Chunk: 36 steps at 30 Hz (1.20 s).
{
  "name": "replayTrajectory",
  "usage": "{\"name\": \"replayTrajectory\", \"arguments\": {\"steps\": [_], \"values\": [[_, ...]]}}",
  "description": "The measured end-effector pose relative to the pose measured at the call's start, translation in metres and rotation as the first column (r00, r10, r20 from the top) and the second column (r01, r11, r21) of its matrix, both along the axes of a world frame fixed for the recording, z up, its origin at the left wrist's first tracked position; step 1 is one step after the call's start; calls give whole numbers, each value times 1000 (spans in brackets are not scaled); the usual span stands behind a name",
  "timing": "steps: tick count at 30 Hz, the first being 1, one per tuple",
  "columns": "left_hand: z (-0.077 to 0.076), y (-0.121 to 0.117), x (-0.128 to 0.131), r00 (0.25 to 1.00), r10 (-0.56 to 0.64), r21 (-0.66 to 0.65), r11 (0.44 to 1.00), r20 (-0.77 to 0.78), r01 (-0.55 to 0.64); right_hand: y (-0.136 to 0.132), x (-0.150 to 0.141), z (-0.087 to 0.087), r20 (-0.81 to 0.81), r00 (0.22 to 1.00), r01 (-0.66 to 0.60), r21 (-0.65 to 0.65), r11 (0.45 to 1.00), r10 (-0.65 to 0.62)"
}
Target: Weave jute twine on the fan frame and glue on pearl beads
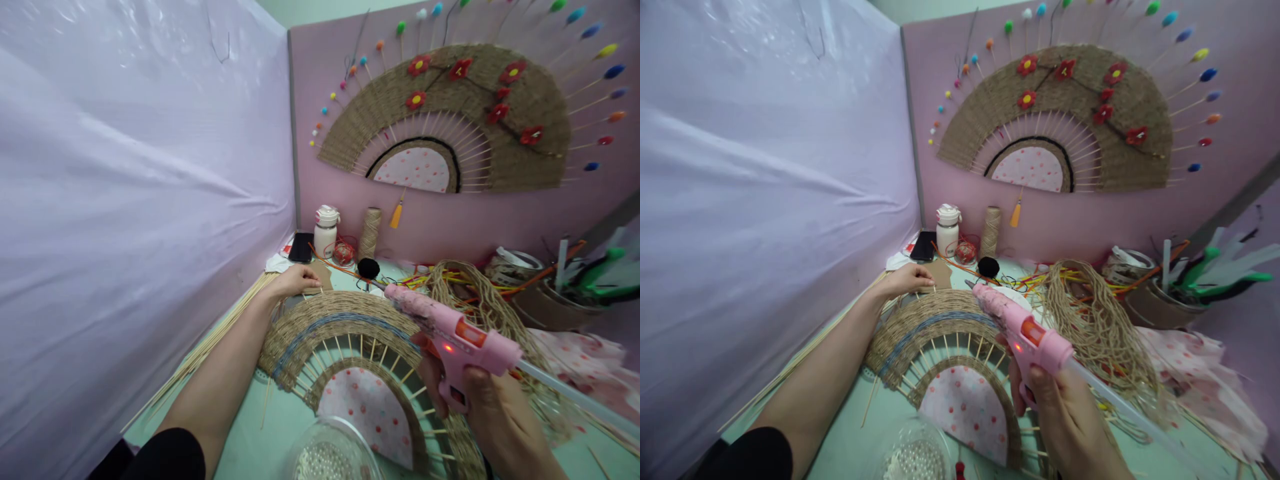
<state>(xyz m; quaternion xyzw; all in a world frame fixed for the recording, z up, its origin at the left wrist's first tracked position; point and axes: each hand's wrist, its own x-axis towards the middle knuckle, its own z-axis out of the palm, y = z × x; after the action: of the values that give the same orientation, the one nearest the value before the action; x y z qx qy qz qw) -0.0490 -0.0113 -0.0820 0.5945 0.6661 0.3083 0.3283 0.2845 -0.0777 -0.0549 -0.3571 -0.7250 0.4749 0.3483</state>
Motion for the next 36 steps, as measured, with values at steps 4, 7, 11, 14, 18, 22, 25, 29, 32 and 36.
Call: {"name": "replayTrajectory", "arguments": {"steps": [4,7,11,14,18,22,25,29,32,36], "values": [[1,-1,0,1000,-6,12,1000,-9,7,1,0,-1,0,1000,-15,-9,1000,15],[1,0,1,1000,-13,14,1000,-2,13,0,0,0,-12,1000,-8,-22,1000,7],[1,0,2,1000,-14,20,1000,1,14,0,0,1,5,1000,-10,0,1000,10],[2,-1,3,1000,3,16,1000,-3,-3,1,1,-1,10,1000,-24,4,1000,24],[4,-2,5,1000,14,26,1000,-1,-14,1,2,-2,17,999,-35,-13,999,36],[3,-3,4,1000,21,21,1000,12,-21,1,2,-2,10,999,-36,-23,999,36],[2,-2,1,1000,21,5,1000,18,-21,1,2,-2,12,999,-31,-19,999,31],[0,0,-3,1000,15,2,1000,7,-15,2,2,-3,17,999,-29,12,1000,29],[-1,1,-4,1000,15,4,1000,2,-15,2,3,-4,27,999,-29,15,999,29],[-1,0,-2,1000,8,-1,1000,7,-8,2,2,-3,24,999,-22,13,1000,22]]}}
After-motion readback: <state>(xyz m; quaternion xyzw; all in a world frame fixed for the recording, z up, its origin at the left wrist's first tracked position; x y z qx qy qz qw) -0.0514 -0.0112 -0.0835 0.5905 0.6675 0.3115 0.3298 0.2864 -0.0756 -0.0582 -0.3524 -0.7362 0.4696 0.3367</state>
